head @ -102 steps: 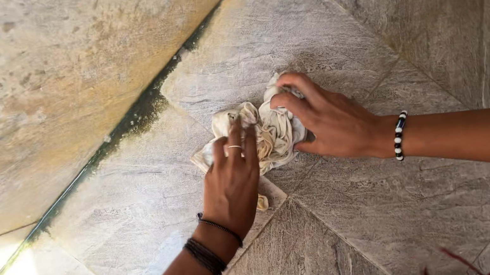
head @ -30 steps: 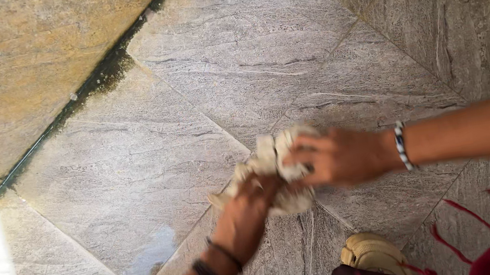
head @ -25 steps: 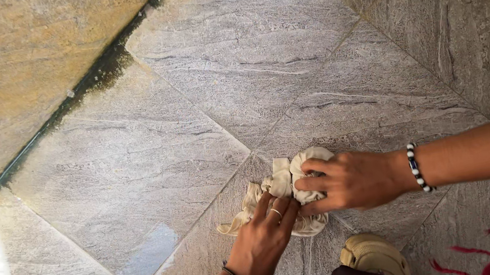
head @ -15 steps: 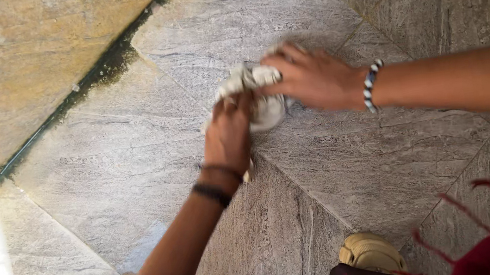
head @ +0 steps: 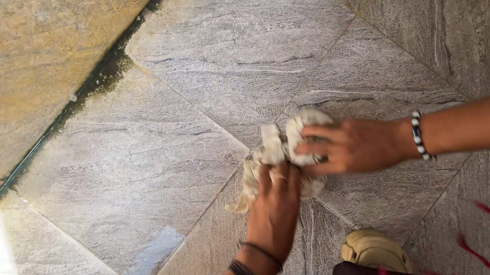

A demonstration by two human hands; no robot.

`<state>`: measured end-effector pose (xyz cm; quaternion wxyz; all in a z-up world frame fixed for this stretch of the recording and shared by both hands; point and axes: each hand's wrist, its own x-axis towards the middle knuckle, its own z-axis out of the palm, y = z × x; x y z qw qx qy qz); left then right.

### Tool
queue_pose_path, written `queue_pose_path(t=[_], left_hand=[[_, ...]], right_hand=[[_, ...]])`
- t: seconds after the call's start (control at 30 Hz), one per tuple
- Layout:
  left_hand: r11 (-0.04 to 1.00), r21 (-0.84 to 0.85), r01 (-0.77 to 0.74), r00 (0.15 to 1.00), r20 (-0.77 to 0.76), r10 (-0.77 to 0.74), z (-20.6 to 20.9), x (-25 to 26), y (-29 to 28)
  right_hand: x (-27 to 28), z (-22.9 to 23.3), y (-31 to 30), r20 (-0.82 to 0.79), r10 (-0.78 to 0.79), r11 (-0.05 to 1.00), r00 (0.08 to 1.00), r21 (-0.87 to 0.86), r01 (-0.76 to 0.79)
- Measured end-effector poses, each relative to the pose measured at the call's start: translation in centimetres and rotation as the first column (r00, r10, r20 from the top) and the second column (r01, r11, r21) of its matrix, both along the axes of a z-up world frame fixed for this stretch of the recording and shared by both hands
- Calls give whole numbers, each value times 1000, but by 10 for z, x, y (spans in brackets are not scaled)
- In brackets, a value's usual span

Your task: The person wipes the tile floor using a cloth, repeatedly scrubbing different sections of the surface and corner edges.

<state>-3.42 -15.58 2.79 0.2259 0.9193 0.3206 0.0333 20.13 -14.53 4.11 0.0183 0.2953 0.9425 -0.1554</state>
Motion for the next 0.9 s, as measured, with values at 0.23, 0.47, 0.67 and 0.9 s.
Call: queue_pose_path(t=[0.23,0.47,0.67,0.9], left_hand=[[999,46,16,998,-65,-13,-8,4,15],[967,209,-147,986,-51,161,-35,44,132],[955,124,-271,956,-83,282,-29,69,153],[990,110,-91,992,-78,100,-16,29,56]], right_hand=[[-5,6,12,33,-29,999,999,16,29],[1,7,103,213,-346,933,914,184,310],[7,0,111,120,-446,883,887,221,415],[4,3,36,133,-204,978,970,70,196]])
